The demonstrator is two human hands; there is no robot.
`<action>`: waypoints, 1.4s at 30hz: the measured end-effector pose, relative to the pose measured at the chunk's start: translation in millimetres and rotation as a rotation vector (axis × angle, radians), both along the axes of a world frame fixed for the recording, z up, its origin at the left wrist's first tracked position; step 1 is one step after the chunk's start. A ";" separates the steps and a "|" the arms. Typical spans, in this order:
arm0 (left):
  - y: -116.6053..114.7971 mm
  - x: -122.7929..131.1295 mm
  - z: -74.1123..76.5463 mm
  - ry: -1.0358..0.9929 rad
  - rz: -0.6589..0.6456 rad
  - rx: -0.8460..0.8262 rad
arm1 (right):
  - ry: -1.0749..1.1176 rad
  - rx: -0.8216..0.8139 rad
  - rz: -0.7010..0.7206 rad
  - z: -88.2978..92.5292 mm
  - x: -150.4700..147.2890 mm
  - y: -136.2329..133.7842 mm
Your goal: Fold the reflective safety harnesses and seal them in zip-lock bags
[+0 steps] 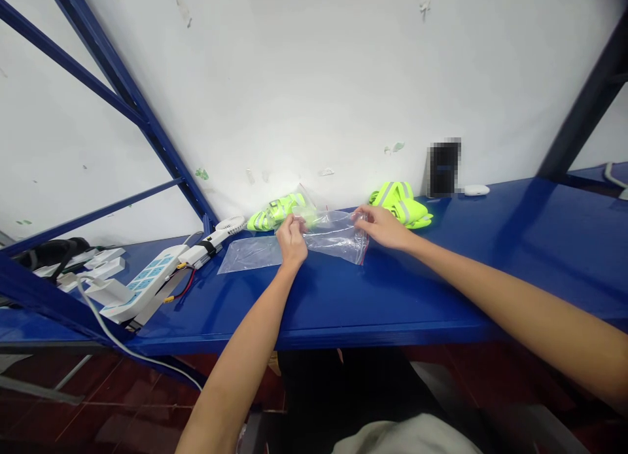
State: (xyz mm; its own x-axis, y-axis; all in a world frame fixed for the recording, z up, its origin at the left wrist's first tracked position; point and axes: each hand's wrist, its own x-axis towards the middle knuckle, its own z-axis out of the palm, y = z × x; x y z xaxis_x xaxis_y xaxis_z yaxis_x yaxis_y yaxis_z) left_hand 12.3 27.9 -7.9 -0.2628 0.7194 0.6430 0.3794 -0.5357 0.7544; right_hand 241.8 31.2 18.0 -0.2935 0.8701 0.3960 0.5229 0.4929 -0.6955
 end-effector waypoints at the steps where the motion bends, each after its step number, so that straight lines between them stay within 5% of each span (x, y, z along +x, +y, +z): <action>1: -0.8 -0.1 0.5 0.018 0.028 0.012 | 0.068 -0.025 0.010 0.2 0.4 0.5; 14: 4.3 0.3 -4.0 0.067 0.095 -0.022 | 0.745 -0.205 -0.115 -7.0 3.8 20.6; 22: 1.2 0.0 -3.1 -0.091 -0.066 -0.161 | 0.374 0.140 -0.214 -12.8 -1.7 2.3; 27: 0.4 -2.3 0.1 0.086 0.036 -0.071 | 0.280 0.158 -0.239 -13.3 -2.5 -1.0; 37: -6.4 3.4 10.6 0.093 0.122 0.000 | 0.307 0.106 -0.202 -11.2 -5.2 -4.7; 42: -7.7 -27.8 24.1 0.218 0.172 -0.005 | 0.444 -0.044 -0.055 -21.3 -10.5 2.2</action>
State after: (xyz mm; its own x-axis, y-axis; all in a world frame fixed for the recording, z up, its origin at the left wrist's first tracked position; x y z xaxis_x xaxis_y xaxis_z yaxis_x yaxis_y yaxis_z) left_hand -15.4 20.3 16.2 -0.2372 0.6797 0.6941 0.6176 -0.4460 0.6478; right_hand 231.2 33.4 -3.3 -0.0562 0.8984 0.4357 0.1939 0.4379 -0.8779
